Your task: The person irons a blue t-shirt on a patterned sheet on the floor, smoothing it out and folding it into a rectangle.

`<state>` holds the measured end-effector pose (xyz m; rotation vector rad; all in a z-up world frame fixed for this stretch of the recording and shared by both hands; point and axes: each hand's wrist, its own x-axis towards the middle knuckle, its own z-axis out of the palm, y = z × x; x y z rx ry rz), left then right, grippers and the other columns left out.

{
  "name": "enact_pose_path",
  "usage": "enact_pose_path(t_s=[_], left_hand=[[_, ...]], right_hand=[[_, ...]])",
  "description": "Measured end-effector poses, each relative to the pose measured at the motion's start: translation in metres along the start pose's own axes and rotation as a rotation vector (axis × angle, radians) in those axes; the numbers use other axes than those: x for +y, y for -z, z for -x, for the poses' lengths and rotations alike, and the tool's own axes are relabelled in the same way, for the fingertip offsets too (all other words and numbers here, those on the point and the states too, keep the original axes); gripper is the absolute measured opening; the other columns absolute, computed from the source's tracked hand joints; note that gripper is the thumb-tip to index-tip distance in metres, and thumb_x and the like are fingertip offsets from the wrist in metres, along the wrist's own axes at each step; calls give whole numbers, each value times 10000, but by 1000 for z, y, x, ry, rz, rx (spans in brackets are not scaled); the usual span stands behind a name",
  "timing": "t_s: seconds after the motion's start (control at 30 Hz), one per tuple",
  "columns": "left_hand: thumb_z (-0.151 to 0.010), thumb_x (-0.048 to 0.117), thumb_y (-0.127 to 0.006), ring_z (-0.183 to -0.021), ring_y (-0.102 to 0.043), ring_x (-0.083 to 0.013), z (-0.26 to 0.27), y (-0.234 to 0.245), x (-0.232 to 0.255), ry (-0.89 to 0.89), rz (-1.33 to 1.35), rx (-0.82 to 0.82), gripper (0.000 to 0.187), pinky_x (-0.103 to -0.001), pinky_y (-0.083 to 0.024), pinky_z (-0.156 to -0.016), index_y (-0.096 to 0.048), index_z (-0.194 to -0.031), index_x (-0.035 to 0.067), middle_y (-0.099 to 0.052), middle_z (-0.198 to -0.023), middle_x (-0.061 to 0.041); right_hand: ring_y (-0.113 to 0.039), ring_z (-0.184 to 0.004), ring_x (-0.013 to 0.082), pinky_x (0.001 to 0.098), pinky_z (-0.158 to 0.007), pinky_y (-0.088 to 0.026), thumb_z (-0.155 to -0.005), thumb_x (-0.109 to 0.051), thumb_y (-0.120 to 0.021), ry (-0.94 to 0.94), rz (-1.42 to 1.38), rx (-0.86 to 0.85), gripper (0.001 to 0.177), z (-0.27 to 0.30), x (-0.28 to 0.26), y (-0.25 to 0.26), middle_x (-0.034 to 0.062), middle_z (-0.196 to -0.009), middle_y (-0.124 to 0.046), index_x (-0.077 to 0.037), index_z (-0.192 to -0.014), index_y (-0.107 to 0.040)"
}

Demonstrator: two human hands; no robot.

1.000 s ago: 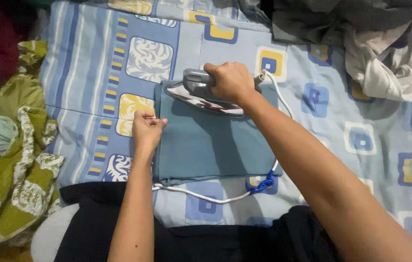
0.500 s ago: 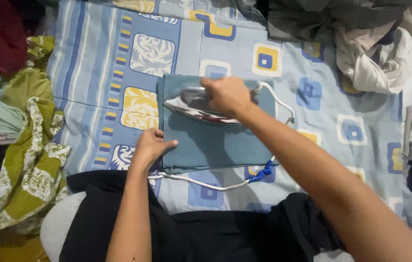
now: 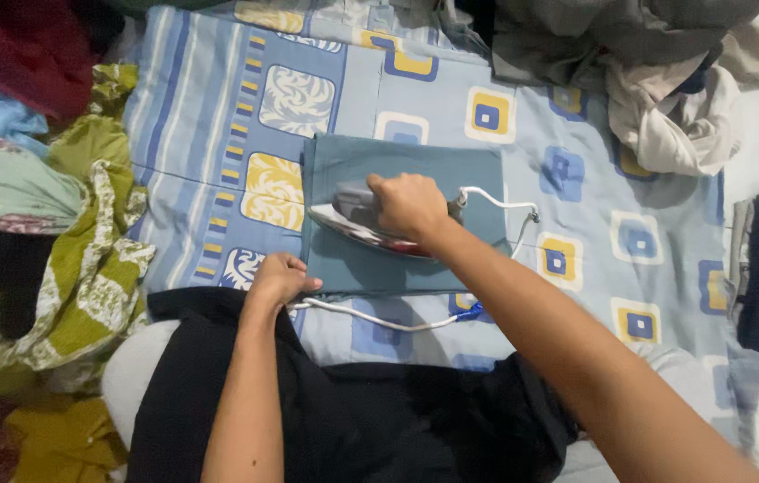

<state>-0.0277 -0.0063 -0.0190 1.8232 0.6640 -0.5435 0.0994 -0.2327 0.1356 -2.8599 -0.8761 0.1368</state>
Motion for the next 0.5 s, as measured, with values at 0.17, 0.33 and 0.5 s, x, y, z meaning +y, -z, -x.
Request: enact_pose_path(t_s=[0.17, 0.33, 0.5], left_hand=[[-597, 21, -948, -674, -673, -190, 7, -1, -7, -26, 63, 114, 429, -336, -541, -612, -656, -909, -11, -718, -783, -121], [-583, -49, -873, -693, -717, -161, 13, -14, -29, -307, 219, 280, 456, -310, -586, -630, -581, -927, 11, -723, -749, -112], [-693, -55, -821, -675, -710, -175, 18, -16, -21, -223, 78, 353, 391, -334, -565, -628, -543, -960, 10, -713, -723, -87]], right_hand=[[-709, -729, 438, 568, -608, -544, -835, -147, -644, -70, -5, 74, 174, -3, -23, -14, 215, -772, -715, -147, -1003, -688], [-703, -732, 445, 566, -625, -541, -786, -183, -659, -21, -57, 57, 185, 1, -35, -12, 220, -770, -716, -127, -961, -682], [-693, -732, 445, 569, -629, -527, -770, -176, -669, 7, -51, -61, 188, 58, -25, -9, 207, -752, -711, -138, -955, -668]])
